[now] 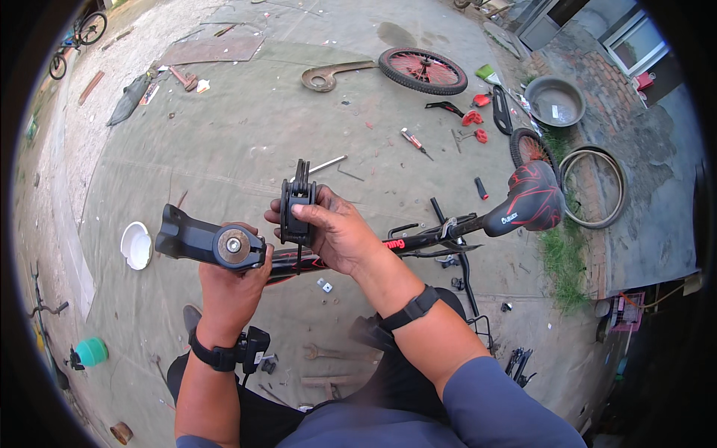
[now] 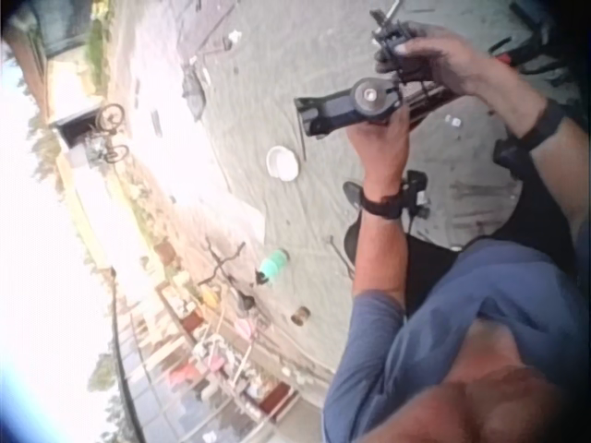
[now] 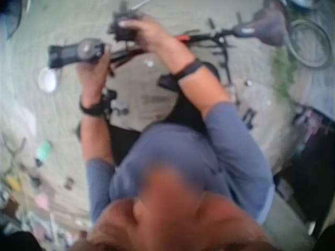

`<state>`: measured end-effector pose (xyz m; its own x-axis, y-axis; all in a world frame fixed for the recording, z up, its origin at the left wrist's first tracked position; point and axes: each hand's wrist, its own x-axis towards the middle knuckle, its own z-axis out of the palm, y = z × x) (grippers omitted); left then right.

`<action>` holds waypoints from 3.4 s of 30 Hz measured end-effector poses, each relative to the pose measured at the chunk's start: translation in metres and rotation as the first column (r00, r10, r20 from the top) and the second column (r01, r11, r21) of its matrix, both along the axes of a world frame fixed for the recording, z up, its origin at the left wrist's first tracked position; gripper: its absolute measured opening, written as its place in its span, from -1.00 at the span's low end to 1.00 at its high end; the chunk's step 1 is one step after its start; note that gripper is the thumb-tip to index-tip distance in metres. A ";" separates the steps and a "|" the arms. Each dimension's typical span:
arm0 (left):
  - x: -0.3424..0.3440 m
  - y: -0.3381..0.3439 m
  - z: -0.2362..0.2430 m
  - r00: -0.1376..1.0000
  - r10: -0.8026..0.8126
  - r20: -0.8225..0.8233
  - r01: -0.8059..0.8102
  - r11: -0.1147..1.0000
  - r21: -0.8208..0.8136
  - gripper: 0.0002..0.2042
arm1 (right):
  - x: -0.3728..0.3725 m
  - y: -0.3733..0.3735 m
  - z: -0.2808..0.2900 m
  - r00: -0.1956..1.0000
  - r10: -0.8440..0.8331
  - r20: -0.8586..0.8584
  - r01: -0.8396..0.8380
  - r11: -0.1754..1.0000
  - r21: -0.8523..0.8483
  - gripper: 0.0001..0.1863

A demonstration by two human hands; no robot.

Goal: The person uses a multi-tool to tighten a bolt on the bicycle stem while seated on the ground. The person holds the stem with one hand and turns the tool with the other, then repositions the tool to continue tightening.

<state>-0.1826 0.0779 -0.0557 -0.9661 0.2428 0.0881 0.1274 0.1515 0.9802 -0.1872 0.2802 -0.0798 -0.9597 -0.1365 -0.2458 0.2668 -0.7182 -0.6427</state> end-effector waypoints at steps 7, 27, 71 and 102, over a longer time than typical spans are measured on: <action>0.001 0.001 0.000 0.998 0.031 0.045 -0.032 0.999 0.003 -0.75 | -0.007 0.020 -0.003 0.997 -0.043 -0.059 0.037 0.994 -0.102 -0.54; 0.007 -0.001 -0.002 0.999 0.027 -0.020 -0.027 1.000 -0.013 -0.72 | -0.009 0.028 0.017 0.978 -0.179 -0.109 0.191 0.975 0.116 -0.24; 0.030 -0.013 -0.016 0.898 -0.219 -0.381 0.172 0.973 -0.154 -0.67 | -0.007 0.001 0.031 0.969 0.045 -0.241 -0.099 0.972 -0.215 -0.32; 0.042 -0.016 -0.020 0.968 -0.123 -0.218 0.105 0.990 -0.091 -0.76 | -0.010 -0.019 0.006 0.941 0.149 -0.304 -0.280 0.846 -0.453 -0.41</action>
<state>-0.1405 0.0619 -0.0757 -0.8899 0.3646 0.2741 0.3618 0.1981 0.9110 -0.1971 0.2614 -0.0734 -0.9114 -0.3842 0.1474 0.3306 -0.8969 -0.2939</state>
